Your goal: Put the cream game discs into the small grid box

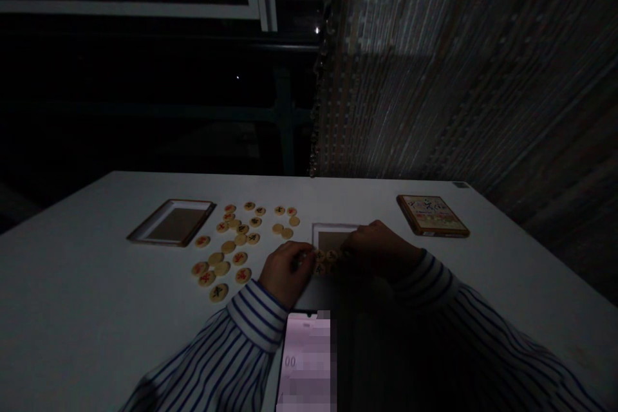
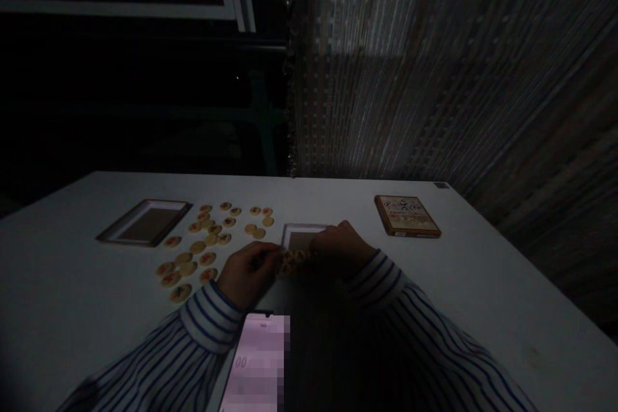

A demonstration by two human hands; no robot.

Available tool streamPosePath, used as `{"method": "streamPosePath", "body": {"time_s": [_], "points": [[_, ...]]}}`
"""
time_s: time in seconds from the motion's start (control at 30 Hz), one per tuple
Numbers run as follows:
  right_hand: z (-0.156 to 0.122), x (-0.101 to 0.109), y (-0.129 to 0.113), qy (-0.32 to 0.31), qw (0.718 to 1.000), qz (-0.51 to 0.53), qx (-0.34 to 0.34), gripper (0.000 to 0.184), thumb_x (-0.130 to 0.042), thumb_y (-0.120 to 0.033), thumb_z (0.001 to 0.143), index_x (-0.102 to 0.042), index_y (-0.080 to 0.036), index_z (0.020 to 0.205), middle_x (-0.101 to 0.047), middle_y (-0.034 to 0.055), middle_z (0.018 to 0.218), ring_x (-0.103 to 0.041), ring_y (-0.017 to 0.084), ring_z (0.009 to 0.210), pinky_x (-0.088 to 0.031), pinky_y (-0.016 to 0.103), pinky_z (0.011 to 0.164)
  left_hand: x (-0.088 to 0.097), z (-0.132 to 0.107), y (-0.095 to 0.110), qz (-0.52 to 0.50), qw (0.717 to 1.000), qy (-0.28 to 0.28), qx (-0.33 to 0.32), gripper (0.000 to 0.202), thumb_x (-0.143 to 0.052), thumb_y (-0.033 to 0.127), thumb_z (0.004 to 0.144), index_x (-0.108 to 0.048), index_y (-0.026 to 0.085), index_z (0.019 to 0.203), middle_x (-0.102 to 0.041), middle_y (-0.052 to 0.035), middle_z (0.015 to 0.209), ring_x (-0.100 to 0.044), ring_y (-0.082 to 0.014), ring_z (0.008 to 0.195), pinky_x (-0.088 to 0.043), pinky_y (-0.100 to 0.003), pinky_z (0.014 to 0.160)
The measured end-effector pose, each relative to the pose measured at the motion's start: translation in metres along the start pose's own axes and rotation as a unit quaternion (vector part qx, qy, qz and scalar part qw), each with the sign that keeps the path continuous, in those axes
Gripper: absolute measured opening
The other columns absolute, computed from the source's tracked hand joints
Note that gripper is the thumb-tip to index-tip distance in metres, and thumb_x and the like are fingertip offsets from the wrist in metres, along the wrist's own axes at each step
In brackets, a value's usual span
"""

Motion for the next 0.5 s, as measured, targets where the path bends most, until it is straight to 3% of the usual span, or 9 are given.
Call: {"method": "streamPosePath", "body": {"time_s": [0.5], "points": [[0.0003,0.0056,-0.0046,0.029,0.999,-0.013,0.002,0.021,-0.048,-0.034,0.078,-0.063,-0.019,0.078,-0.066,0.0074,0.081,-0.06,0.018,0.076,-0.035,0.029,0.064,0.0004,-0.0007,-0.0005,-0.001,1.0,0.007,-0.006,0.015,-0.051,0.023,0.075,-0.062,0.017,0.083,-0.064,-0.0034,0.078,-0.059,-0.0138,0.072,-0.047,-0.027,0.067]]}}
Point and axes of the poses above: each hand's wrist, its own z-axis towards the middle knuckle, its own x-axis out of the back of the hand, y = z × x, the point moved 4 cm from there along z, towards the middle knuckle
